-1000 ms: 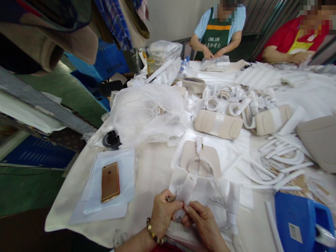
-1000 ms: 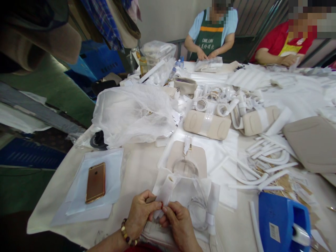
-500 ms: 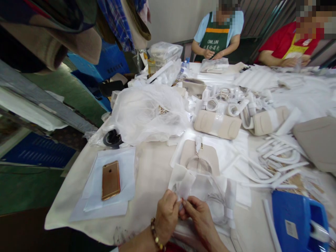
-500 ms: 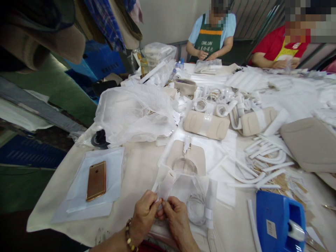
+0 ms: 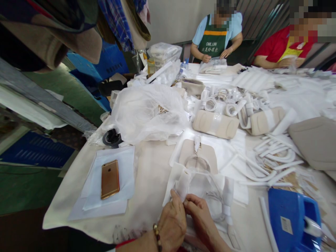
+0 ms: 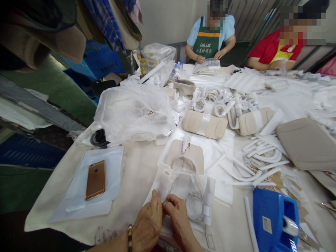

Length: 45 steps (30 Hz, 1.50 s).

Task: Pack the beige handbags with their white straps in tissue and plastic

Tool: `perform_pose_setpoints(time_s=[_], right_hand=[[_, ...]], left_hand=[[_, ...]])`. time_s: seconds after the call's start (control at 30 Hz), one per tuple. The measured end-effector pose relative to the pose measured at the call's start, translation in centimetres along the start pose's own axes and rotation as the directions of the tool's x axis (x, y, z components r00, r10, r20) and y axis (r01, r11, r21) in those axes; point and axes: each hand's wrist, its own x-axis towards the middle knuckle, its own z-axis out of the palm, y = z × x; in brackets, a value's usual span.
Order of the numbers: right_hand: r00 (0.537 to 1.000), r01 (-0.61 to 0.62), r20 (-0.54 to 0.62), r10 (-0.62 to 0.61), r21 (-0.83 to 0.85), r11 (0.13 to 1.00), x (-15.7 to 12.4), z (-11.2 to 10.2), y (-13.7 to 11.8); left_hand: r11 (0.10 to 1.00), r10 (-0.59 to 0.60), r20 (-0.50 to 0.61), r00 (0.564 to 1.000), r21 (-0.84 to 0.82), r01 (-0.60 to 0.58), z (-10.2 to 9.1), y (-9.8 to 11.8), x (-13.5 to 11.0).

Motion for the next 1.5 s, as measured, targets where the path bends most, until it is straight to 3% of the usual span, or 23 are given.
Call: perform_pose_setpoints(time_s=[0.17,0.27,0.37,0.5,0.6,0.67,0.73,0.77,0.87,0.93,1.0,1.13,1.3,1.37,1.5], right_hand=[[0.999,0.005,0.048,-0.008,0.046,0.999,-0.2,-0.2,0.2],[0.997,0.0,0.083,0.0,0.005,1.0,0.1,-0.3,0.5],[0.996,0.02,0.089,-0.009,-0.121,0.992,0.5,-0.6,0.4],[0.999,0.022,0.038,-0.013,-0.256,0.966,0.5,-0.8,-0.2],[0.999,0.008,0.037,0.002,-0.285,0.958,0.2,-0.8,-0.5],[0.999,0.009,0.038,0.002,-0.288,0.958,0.1,-0.8,-0.7],[0.999,0.015,0.048,-0.001,-0.285,0.959,0.0,-0.9,-0.8],[0.998,0.018,0.058,-0.002,-0.283,0.959,0.0,-0.9,-0.9],[0.996,0.036,0.084,-0.013,-0.28,0.959,0.0,-1.1,-1.0],[0.997,0.027,0.071,-0.007,-0.282,0.959,0.1,-1.2,-0.8],[0.999,-0.018,0.025,0.027,-0.293,0.956,0.1,-1.2,-0.4],[0.996,-0.082,-0.066,0.064,-0.329,0.941,0.1,-1.3,0.4],[0.996,-0.089,-0.036,0.082,-0.31,0.947,0.0,-1.5,0.5],[0.995,-0.096,-0.023,0.094,-0.28,0.955,-0.1,-1.5,0.4],[0.993,-0.119,-0.042,0.112,-0.274,0.954,0.0,-1.3,0.4]], left_hand=[[0.997,-0.074,-0.017,0.997,-0.005,0.074,-0.1,0.5,-0.5],[0.986,-0.095,0.083,0.992,-0.131,0.106,-2.0,0.2,0.0],[0.918,-0.116,0.214,0.97,-0.349,0.187,-4.7,-0.4,1.4],[0.699,-0.151,0.322,0.935,-0.634,0.331,-6.4,-2.1,3.3],[0.557,-0.343,0.409,0.846,-0.636,0.534,-5.7,-3.4,4.3],[0.534,-0.398,0.411,0.82,-0.622,0.572,-5.0,-3.9,4.7],[0.519,-0.311,0.426,0.849,-0.672,0.528,-4.7,-4.2,5.0],[0.469,-0.247,0.461,0.852,-0.712,0.522,-4.6,-4.2,5.1],[0.201,-0.107,0.582,0.806,-0.781,0.591,-4.6,-3.8,5.2],[0.075,-0.095,0.597,0.797,-0.794,0.603,-4.4,-3.4,5.0],[0.037,-0.13,0.58,0.805,-0.808,0.588,-4.0,-3.1,4.8],[0.042,-0.229,0.575,0.786,-0.8,0.598,-3.3,-2.9,4.5],[0.117,-0.234,0.565,0.791,-0.792,0.599,-2.9,-3.2,4.5],[0.216,-0.238,0.537,0.809,-0.783,0.583,-2.9,-3.2,4.5],[0.504,-0.271,0.428,0.862,-0.7,0.506,-3.0,-3.0,4.4]])
